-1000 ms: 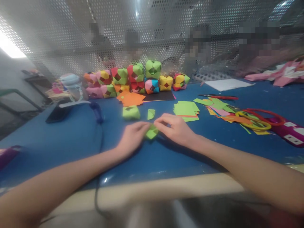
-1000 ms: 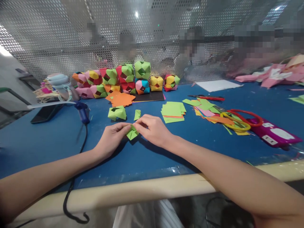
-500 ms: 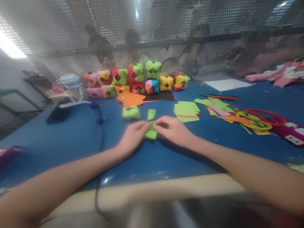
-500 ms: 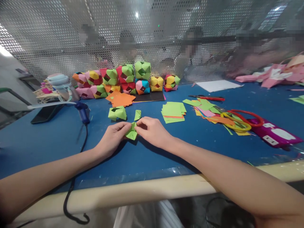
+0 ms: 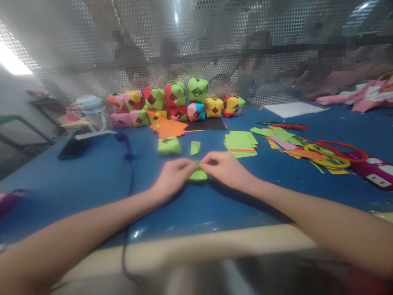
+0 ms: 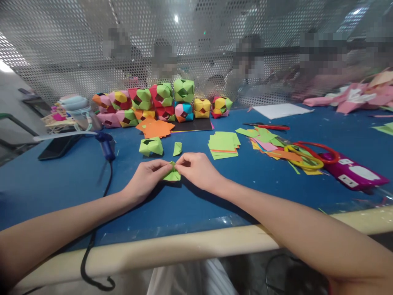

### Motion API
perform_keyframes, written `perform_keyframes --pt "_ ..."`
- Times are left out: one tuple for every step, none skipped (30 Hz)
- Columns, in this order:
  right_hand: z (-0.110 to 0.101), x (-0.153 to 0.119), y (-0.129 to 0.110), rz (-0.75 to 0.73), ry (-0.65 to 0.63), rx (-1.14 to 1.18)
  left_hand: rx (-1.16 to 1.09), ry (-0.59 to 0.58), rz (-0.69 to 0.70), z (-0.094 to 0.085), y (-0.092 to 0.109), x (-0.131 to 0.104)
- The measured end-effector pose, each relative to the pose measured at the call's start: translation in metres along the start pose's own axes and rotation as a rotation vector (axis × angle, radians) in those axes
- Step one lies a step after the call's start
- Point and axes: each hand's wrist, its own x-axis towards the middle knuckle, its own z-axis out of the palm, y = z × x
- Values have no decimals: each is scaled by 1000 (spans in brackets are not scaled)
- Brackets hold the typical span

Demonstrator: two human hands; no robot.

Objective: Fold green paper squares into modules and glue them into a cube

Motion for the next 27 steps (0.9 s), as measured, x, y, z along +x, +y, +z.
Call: perform_keyframes --pt "0 0 0 5 0 6 -9 -2 0 0 -1 0" --pt "0 0 -1 10 -2 12 -13 -3 1 0 -1 1" --pt "0 0 -1 15 -4 17 -15 -1 2 0 -2 1" --pt "0 0 -1 20 -7 22 -15 0 3 0 -2 1" --pt "0 0 0 25 -11 26 -13 2 4 1 -2 1" --pt "0 0 0 29 -14 30 -10 3 6 1 -2 1" --pt "0 0 0 31 -17 34 -4 5 10 1 -1 1" --pt "0 0 0 31 -20 37 5 9 17 0 0 1" --pt "0 0 0 29 -23 39 17 15 24 0 0 1" --pt "0 0 0 25 -25 42 31 24 30 0 1 1" --pt "0 0 0 20 -26 44 47 32 35 0 2 1" --pt "0 0 0 13 -25 46 62 37 39 -1 2 1" --pt "-1 0 0 5 -22 47 74 37 43 -1 3 1" --pt "-1 0 0 -2 -17 47 83 31 47 -1 3 1" --pt "-1 0 0 -7 -14 46 89 19 50 -1 3 1" --pt "-1 0 0 -9 -12 44 93 8 54 -1 3 1" --pt "-1 0 0 -7 -11 44 95 -3 58 -1 3 1" --pt "0 0 0 -6 -11 46 97 -10 62 -1 3 1" --pt "0 0 1 -6 -14 49 100 -14 65 -1 3 1" --pt "0 0 1 -10 -19 54 105 -14 69 -1 3 1" --pt "0 0 2 -18 -23 59 112 -16 73 -1 3 0" --pt "0 0 2 -31 -26 62 123 -22 77 -1 3 0" --pt "1 0 3 -47 -25 61 135 -30 81 -1 4 -1" --pt "1 0 3 -66 -19 55 147 -39 85 -1 5 -1" --pt "1 -1 4 -88 -7 44 158 -48 88 -1 5 -1" --pt "2 -1 4 -112 7 28 162 -53 88 -1 6 -1" --pt "2 -1 5 -140 23 7 158 -56 86 -1 6 -1"
